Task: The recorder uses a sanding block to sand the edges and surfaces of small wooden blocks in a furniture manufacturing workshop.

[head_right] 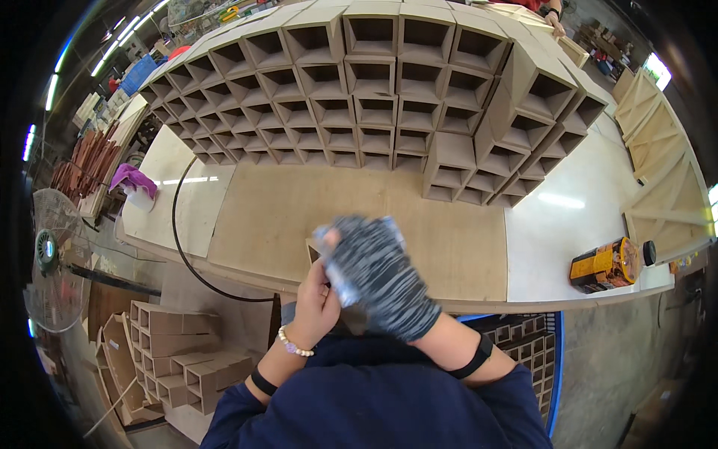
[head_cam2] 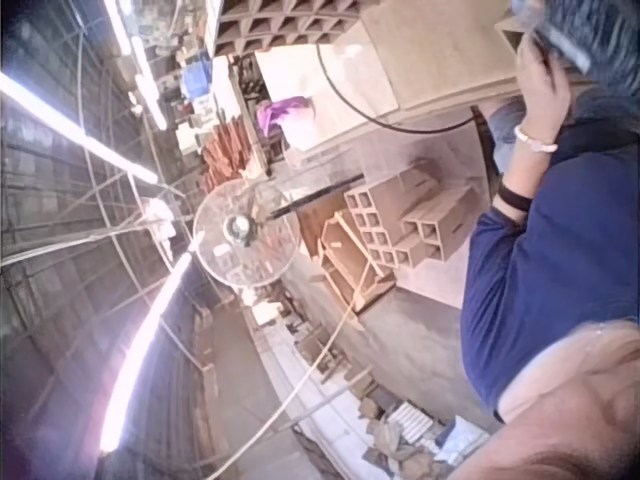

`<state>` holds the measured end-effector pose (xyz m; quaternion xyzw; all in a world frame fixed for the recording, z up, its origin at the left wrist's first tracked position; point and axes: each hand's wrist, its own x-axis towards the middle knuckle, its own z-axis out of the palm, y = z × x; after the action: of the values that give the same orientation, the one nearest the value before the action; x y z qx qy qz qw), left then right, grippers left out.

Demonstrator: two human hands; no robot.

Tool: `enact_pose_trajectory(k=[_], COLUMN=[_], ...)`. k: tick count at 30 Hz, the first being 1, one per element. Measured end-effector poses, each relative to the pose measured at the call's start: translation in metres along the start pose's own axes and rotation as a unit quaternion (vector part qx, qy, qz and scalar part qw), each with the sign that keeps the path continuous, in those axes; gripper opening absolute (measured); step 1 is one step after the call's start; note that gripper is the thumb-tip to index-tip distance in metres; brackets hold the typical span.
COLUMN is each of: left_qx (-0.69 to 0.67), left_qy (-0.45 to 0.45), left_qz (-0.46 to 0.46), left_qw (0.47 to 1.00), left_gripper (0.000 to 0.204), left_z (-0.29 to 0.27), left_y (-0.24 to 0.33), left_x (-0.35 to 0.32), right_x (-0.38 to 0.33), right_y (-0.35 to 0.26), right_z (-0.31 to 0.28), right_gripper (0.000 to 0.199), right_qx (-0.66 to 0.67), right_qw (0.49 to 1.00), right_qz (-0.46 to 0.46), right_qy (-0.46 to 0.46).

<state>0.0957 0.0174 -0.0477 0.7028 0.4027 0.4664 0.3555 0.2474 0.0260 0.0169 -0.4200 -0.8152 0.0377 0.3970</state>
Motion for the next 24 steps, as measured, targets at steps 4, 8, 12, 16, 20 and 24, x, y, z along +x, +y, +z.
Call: enact_pose_trajectory(k=[4, 8, 12, 16, 20, 24], left_qx=[0.024, 0.031, 0.03, 0.044, 0.066, 0.017], left_qy=[0.006, 0.04, 0.024, 0.06, 0.037, 0.065], left_qz=[-0.028, 0.005, 0.009, 0.054, 0.021, 0.06], left_qw=[0.999, 0.999, 0.999, 0.996, 0.997, 0.996], left_gripper=[0.016, 0.012, 0.012, 0.012, 0.013, 0.013], left_z=[0.007, 0.016, 0.013, 0.014, 0.012, 0.015], left_y=[0.005, 0.006, 0.006, 0.007, 0.005, 0.004], left_x=[-0.001, -0.001, 0.0, -0.002, 0.001, -0.004], right_x=[-0.015, -0.032, -0.015, -0.01, -0.006, -0.021], right_y=[0.03, 0.067, -0.001, 0.043, 0.03, 0.008], right_z=[0.02, 0.016, 0.005, 0.011, 0.005, 0.012], right_gripper=[0.038, 0.04, 0.036, 0.038, 0.041, 0.04], right_qx=[-0.032, -0.184, -0.072, -0.074, -0.119, -0.017], right_qw=[0.994, 0.969, 0.992, 0.973, 0.965, 0.997], right_qz=[0.056, 0.147, -0.04, 0.143, 0.152, -0.008], right_qy=[-0.088, -0.076, -0.096, -0.169, -0.177, -0.076])
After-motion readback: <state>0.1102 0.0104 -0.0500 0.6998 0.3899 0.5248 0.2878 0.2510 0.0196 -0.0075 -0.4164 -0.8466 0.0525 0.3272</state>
